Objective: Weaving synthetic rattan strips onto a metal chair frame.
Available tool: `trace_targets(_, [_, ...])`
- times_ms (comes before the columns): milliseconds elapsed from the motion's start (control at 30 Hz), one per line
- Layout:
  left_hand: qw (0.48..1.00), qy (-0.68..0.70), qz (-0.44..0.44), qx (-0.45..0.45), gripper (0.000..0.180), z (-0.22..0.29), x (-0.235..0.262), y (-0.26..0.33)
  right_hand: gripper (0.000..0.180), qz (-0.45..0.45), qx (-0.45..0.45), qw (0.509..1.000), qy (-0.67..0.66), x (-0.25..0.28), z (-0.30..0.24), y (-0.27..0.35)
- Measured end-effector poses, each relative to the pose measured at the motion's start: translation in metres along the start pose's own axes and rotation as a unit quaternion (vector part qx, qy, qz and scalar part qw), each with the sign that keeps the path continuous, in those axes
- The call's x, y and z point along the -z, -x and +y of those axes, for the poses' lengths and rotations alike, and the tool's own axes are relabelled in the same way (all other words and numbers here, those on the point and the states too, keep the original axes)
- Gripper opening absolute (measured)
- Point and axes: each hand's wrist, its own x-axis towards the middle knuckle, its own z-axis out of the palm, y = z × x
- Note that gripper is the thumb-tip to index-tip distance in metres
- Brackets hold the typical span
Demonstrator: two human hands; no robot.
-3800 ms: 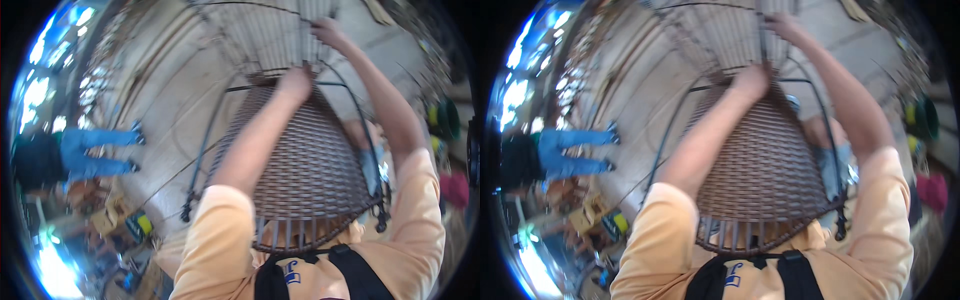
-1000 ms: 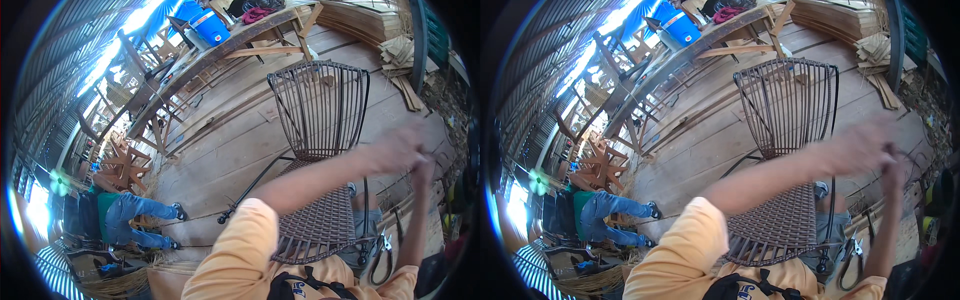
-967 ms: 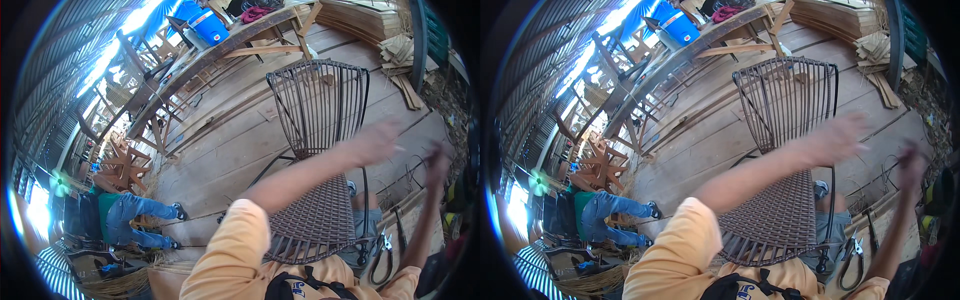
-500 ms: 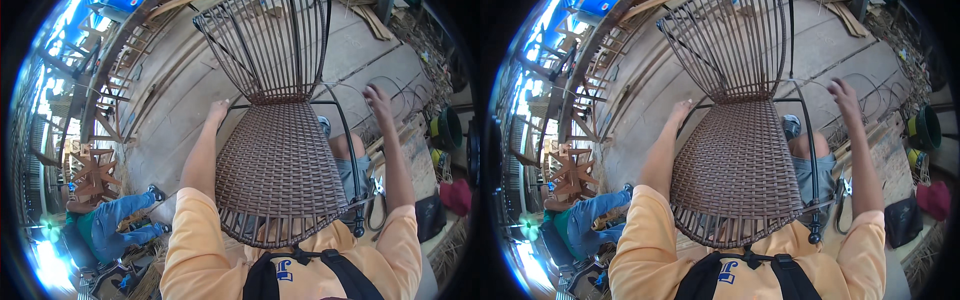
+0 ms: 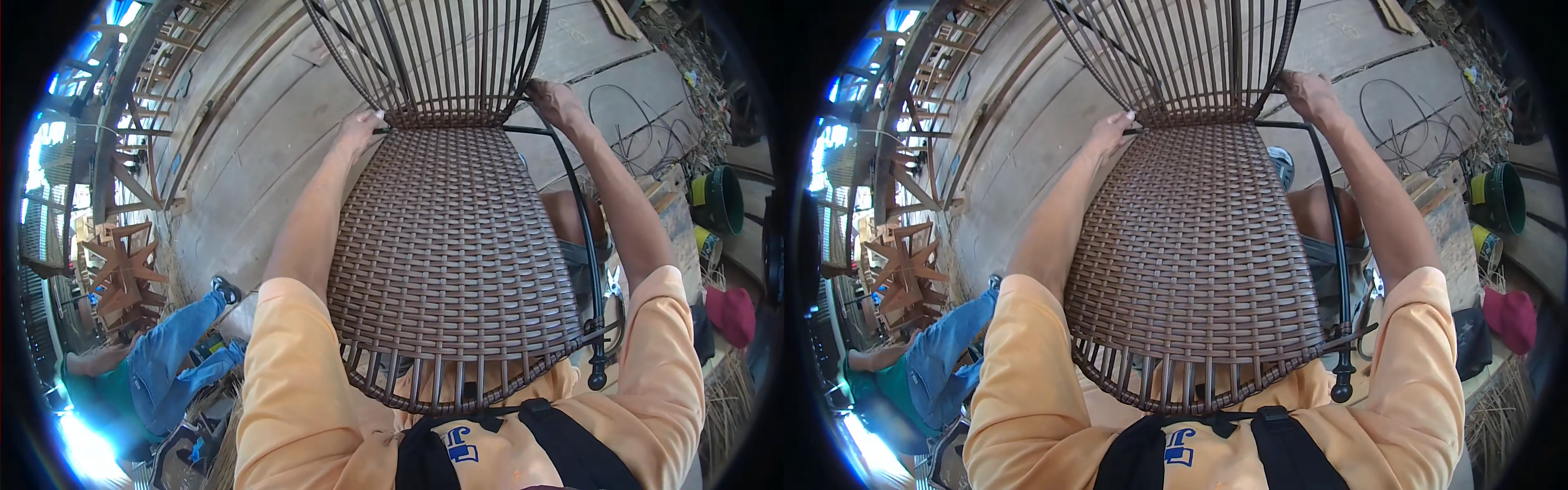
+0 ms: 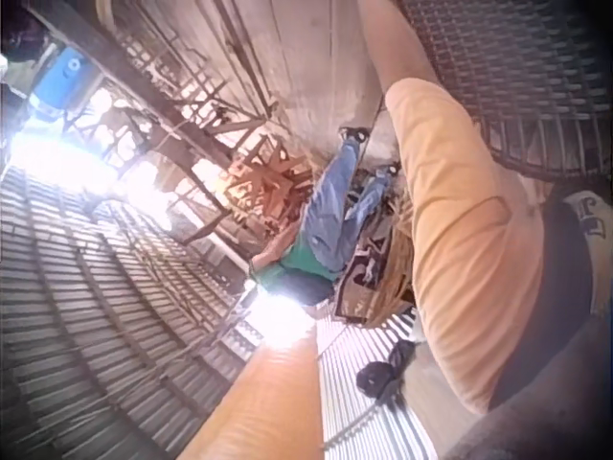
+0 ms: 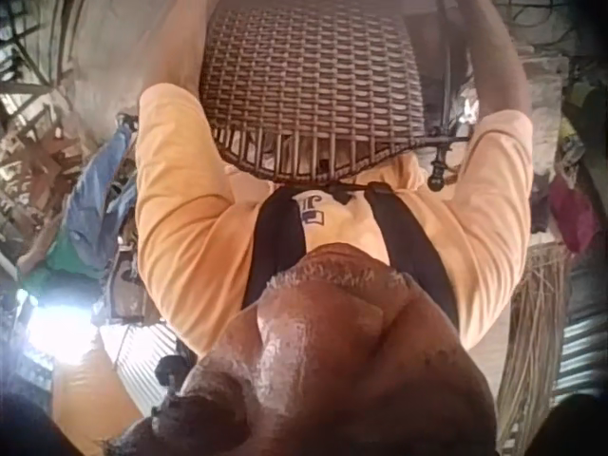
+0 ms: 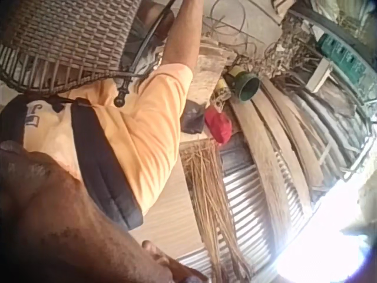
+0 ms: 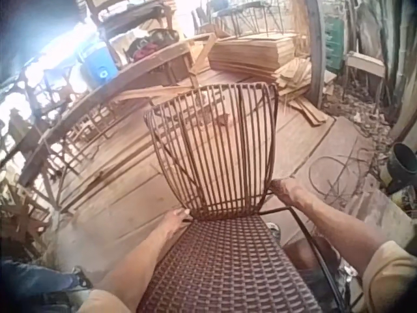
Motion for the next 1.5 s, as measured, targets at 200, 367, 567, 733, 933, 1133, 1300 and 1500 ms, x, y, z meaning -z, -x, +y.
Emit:
trace_targets(200, [0.997,-0.045,0.028,-0.053,0.032,-0.007,0.001,-0.007,0.029,0.004,0.161,0.986,0.048,-0.015,0.010,0.005])
trace_targets(367, [0.996,-0.024,0.029,-0.076,0.029,-0.009,-0.002,-0.006,0.064,-0.022,-0.108,0.970,-0.218,-0.036,0.014,0.019])
trace_targets(567, [0.997,-0.004,0.025,-0.075,0.027,-0.021,0.000,-0.019,0.057,0.050,-0.131,0.958,-0.250,-0.035,0.012,0.030])
trace_targets(733, [0.997,-0.019,0.040,-0.057,0.030,-0.026,0.000,-0.028,0.049,0.013,-0.126,0.971,-0.202,-0.026,0.008,0.034])
trace_targets(933, [0.854,-0.467,0.130,-0.188,0.036,0.027,-0.009,0.006,0.049,0.018,-0.122,0.977,-0.172,-0.038,0.013,0.028])
trace_targets(1133, [0.708,-0.453,0.054,-0.539,0.027,0.061,-0.064,0.021,0.038,0.031,-0.127,0.970,-0.205,-0.053,0.024,0.017])
trace_targets(1300, [0.704,-0.508,0.039,-0.494,0.042,0.036,-0.079,0.012,0.035,0.024,-0.144,0.968,-0.206,-0.050,0.024,0.020])
trace_targets(1500, [0.711,-0.480,0.050,-0.511,0.038,0.029,-0.074,0.001,0.034,0.032,-0.155,0.957,-0.243,-0.039,0.016,0.028])
